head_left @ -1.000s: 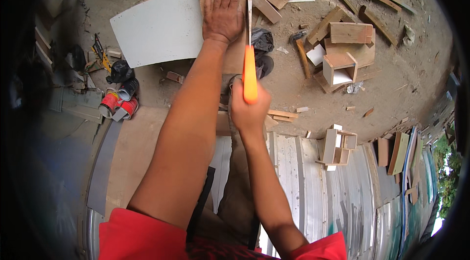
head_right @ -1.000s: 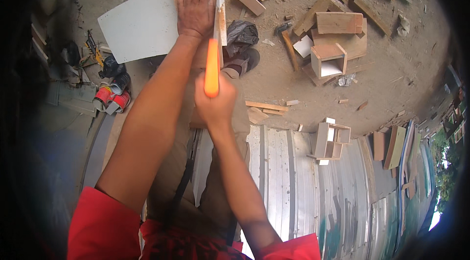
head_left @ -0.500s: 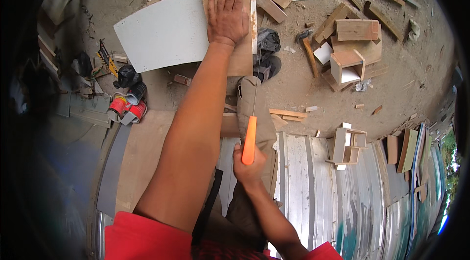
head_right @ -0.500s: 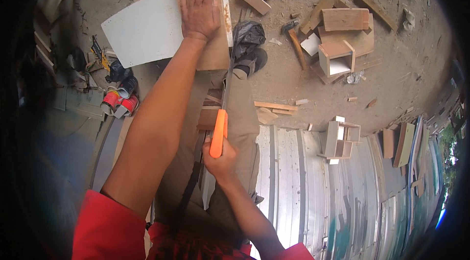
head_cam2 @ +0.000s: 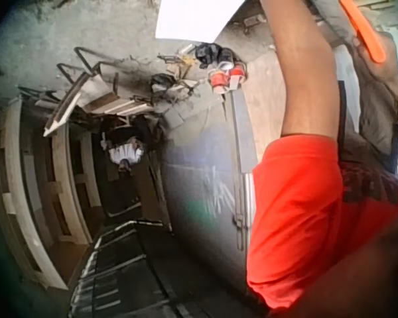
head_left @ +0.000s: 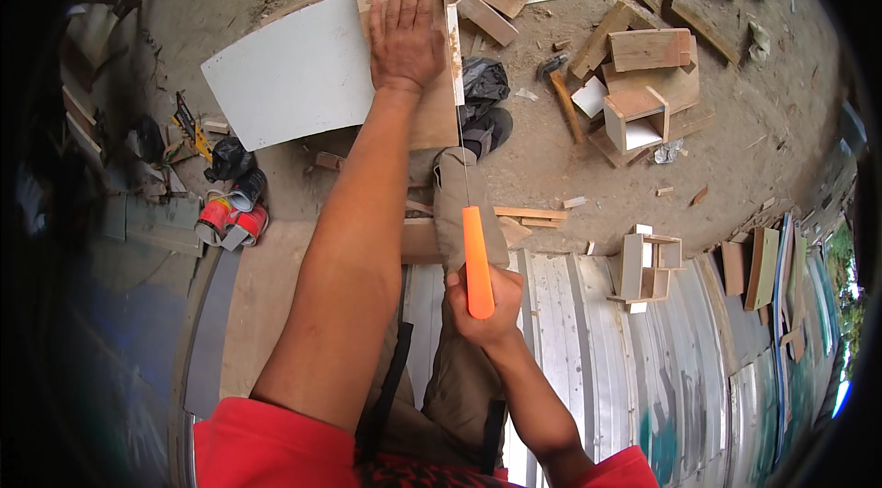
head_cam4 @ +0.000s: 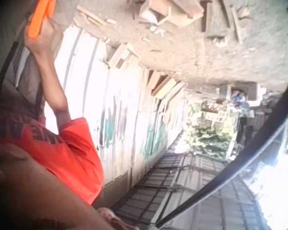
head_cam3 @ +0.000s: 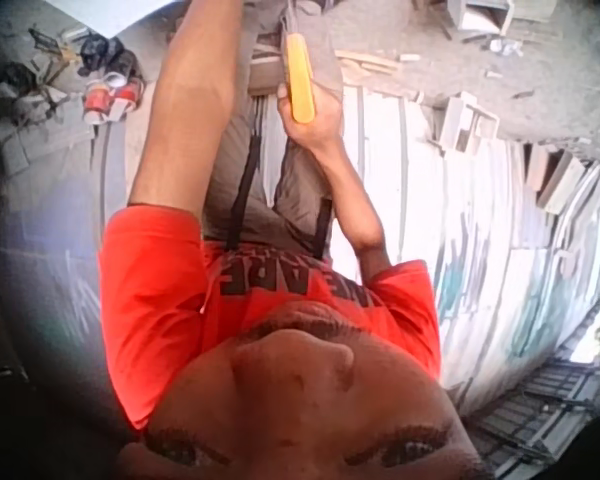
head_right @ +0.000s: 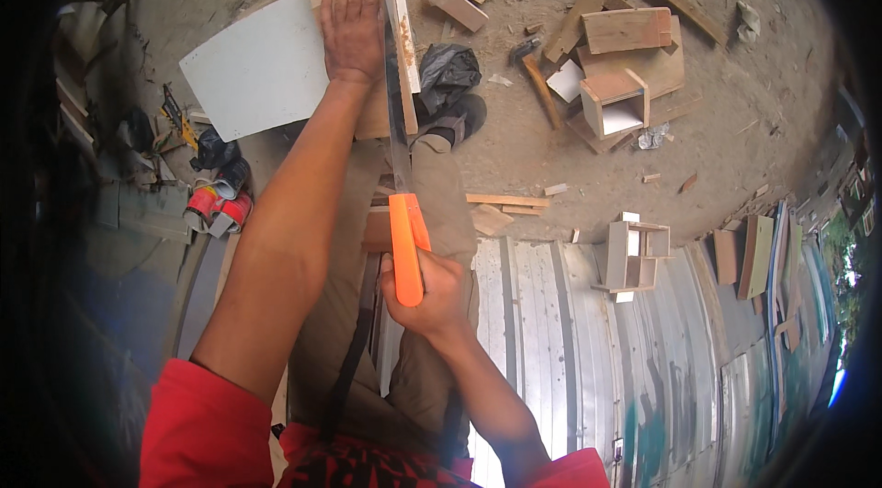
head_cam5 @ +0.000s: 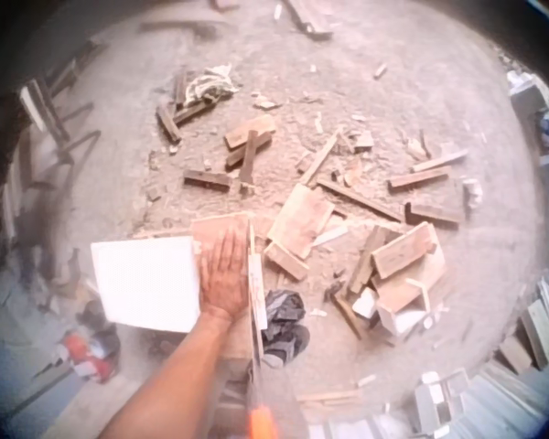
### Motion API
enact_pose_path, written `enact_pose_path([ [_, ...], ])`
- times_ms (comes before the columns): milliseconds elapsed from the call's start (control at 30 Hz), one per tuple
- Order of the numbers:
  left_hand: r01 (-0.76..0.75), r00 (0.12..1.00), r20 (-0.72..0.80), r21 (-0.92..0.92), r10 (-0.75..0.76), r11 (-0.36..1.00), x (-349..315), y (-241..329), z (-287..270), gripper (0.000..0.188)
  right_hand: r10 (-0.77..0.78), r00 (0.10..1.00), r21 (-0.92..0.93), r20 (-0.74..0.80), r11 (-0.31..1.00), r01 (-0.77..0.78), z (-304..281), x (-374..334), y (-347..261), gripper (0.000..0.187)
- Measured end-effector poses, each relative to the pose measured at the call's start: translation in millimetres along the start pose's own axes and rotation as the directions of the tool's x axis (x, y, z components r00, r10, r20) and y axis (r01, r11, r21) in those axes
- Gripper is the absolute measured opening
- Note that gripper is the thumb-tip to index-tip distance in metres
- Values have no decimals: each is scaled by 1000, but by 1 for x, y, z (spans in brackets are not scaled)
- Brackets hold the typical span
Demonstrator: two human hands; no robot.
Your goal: The person sits on the floor and assembles a small wooden box by fitting pieces together and tapping them with a hammer. They then use a hand saw to cut a piece of plywood, adjusting the wood and sawing through it.
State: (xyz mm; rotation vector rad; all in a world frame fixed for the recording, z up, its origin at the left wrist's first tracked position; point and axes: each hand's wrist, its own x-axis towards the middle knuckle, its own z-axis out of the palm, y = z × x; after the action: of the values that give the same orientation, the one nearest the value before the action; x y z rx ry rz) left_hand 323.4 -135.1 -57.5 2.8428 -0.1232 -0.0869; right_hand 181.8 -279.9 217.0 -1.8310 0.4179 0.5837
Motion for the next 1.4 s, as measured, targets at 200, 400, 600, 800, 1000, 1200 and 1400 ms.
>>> enact_pose_path([
  [200,18,1000,-9,-47,-18,999,-2,4,-4,66,211,975,55,67,975,-214,-4,-34,2,6],
  [400,31,999,11,-60,-30,998,2,6,-5,69,130,991,15,-34,991,-130,2,-56,-15,6],
  [600,-22,999,41,24,21,999,4,2,3,70,108,978,151,-176,985,-82,56,179,29,18],
  [800,53,998,43,-2,-53,999,-3,3,-5,70,126,992,-52,31,991,-124,4,-32,16,2],
  [1000,34,997,75,-5,-34,999,-1,3,-7,71,223,973,140,-61,967,-213,27,88,31,17],
  [1200,-4,997,76,40,1,999,1,1,0,72,142,981,176,-129,977,-118,48,139,43,21],
  [1400,60,994,91,-15,-59,998,-7,7,-10,73,221,969,9,107,975,-223,-14,-64,15,3],
])
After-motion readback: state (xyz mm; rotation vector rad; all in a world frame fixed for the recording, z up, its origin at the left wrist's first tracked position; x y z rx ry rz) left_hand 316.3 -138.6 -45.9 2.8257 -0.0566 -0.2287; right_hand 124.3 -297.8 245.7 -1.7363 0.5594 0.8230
